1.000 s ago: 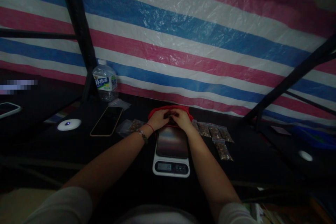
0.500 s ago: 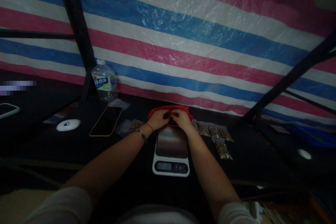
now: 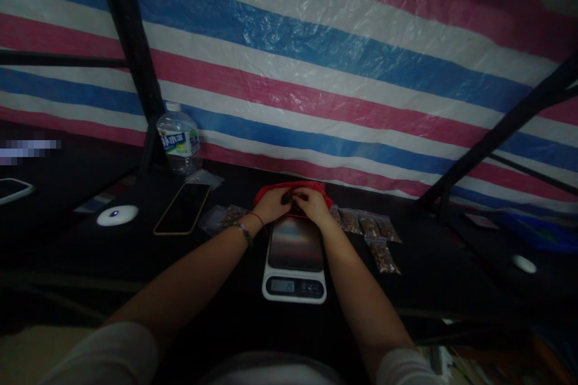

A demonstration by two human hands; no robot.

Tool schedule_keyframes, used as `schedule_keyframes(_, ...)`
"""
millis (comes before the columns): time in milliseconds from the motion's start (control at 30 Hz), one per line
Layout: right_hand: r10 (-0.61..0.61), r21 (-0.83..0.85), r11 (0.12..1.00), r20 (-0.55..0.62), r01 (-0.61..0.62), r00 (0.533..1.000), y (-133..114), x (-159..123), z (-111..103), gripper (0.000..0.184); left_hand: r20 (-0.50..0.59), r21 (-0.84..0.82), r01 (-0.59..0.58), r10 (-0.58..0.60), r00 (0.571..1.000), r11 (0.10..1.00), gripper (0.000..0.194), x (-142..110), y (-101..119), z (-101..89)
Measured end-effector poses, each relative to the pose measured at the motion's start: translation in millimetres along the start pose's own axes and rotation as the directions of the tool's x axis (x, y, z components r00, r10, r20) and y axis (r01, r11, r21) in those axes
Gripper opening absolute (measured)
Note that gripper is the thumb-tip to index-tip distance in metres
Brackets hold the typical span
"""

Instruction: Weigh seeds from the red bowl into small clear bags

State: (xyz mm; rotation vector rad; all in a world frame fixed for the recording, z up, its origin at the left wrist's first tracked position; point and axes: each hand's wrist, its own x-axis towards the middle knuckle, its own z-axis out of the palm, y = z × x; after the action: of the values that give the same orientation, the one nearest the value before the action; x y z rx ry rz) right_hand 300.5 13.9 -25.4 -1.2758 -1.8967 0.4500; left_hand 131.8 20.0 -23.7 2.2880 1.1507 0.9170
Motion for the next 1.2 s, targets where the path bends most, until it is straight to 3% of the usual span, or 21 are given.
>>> schedule_keyframes(133,-0.011,-0.028,1.000,-0.121,0.008,0.993,1,1,-2,0.025,-0.017,-0.012,-0.006,0.006,1.000,1.000,0.035,-1,2,-2.5)
schedule_keyframes(267,0.013,-0.064,0.998,-0.158,-0.023,0.987,5,1,-2,0.027,0.040,-0.050,-0.175,0.177,0.983,0.983,0.048,-6,7,-12.0)
schedule_keyframes(400,0.028,-0.069,0.997,-0.143,-0.039,0.989,8,0,-3,0.028,0.193,-0.125,-0.341,0.360,0.913,0.932,0.053,-15,18,-20.2)
schedule_keyframes(567,0.062,-0.065,0.996,-0.106,-0.069,0.992,6,0,-5,0.029,0.338,-0.186,-0.397,0.437,0.834,0.899,0.059,-24,32,-18.2)
schedule_keyframes(633,0.081,-0.059,0.994,-0.105,-0.087,0.991,4,0,-5,0.028,0.338,-0.185,-0.404,0.444,0.830,0.896,0.064,-23,34,-20.0)
schedule_keyframes(733,0.084,-0.026,0.996,-0.098,-0.087,0.992,3,-1,-4,0.028,0.250,-0.209,-0.412,0.456,0.854,0.887,0.063,-17,32,-34.7)
schedule_keyframes(833,0.069,-0.043,0.996,-0.111,-0.075,0.991,2,-1,-3,0.030,0.156,-0.122,-0.333,0.350,0.924,0.935,0.038,-11,20,-65.0)
schedule_keyframes(933,0.042,-0.058,0.997,-0.092,-0.047,0.995,-1,-2,-2,0.031,0.187,0.056,-0.125,0.113,0.976,0.991,0.037,-11,1,-100.2)
schedule_keyframes(1000,0.017,-0.042,0.999,-0.073,-0.020,0.997,-2,-2,-1,0.030,0.300,0.110,-0.042,0.007,0.954,0.993,0.039,-18,-12,-117.9)
schedule_keyframes(1100,0.003,-0.024,1.000,-0.054,-0.004,0.999,-4,-2,0,0.028,0.493,0.168,0.046,-0.124,0.861,0.985,0.048,-36,-26,-127.2)
schedule_keyframes(1200,0.001,-0.019,1.000,-0.043,-0.002,0.999,-6,-2,1,0.028,0.489,0.228,-0.036,-0.083,0.868,0.973,0.074,-53,-29,-117.6)
